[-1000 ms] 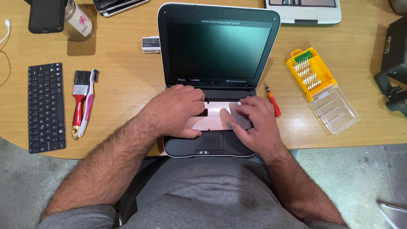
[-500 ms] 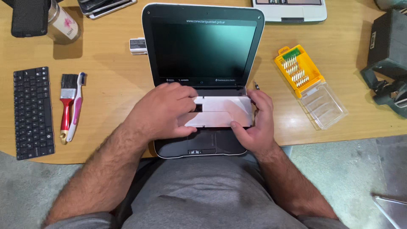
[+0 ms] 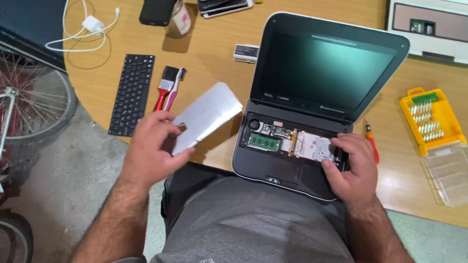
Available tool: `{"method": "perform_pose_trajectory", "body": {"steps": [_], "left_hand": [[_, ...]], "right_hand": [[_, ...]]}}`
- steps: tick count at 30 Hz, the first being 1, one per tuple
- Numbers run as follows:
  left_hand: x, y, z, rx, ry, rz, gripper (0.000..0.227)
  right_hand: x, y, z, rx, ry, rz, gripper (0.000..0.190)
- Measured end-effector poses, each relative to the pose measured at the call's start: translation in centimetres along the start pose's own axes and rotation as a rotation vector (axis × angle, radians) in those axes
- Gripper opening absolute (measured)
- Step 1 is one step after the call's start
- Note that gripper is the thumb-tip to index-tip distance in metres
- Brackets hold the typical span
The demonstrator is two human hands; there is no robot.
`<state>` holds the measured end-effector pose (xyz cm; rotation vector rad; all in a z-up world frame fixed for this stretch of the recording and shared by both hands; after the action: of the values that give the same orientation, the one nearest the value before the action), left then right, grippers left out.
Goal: The person uses a screwdriver to remove screws from the back of a white laptop, then flips it over and removes the keyboard. They proceed to unscrew and remove the hard drive from the internal chassis.
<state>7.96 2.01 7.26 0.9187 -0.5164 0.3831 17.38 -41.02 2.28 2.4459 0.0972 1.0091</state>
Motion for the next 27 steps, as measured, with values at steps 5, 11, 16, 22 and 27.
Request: {"method": "perform_pose_trajectory", "body": {"steps": [5, 11, 16, 22, 27], "left_hand": [[-0.8, 5.0, -5.2, 0.230, 0.094, 0.171, 0.038], [-0.7, 5.3, -11.7, 0.615, 0.341, 0.122, 0.041], [-1.6, 3.6, -14.2, 0.757, 0.244, 0.101, 0.045], [-2.3, 3.4, -15.9, 0.779, 0.370, 0.009, 0.050], [-0.6, 3.8, -12.2, 0.666, 0.486, -0.006, 0.047]], "right_hand": [[-0.1, -0.2, -0.2, -0.023, -0.013, 0.009, 0.044], [0.6, -0.1, -2.1, -0.148, -0.046, -0.004, 0.033], [0.7, 0.5, -2.2, -0.136, -0.031, 0.018, 0.029], [1.1, 0.3, -2.6, -0.085, -0.037, 0.011, 0.022], [1.2, 0.6, -2.7, -0.068, -0.020, 0.021, 0.019]]}}
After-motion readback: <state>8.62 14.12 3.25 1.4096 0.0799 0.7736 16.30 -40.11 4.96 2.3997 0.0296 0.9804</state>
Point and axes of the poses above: each hand's wrist, its own x-axis towards the middle knuckle, its own y-axis out of the back of the hand, z = x × y, the point moved 7 cm from there along x, towards the middle knuckle, and after that the axes turned 7 degrees about z, right-handed, at the moved point
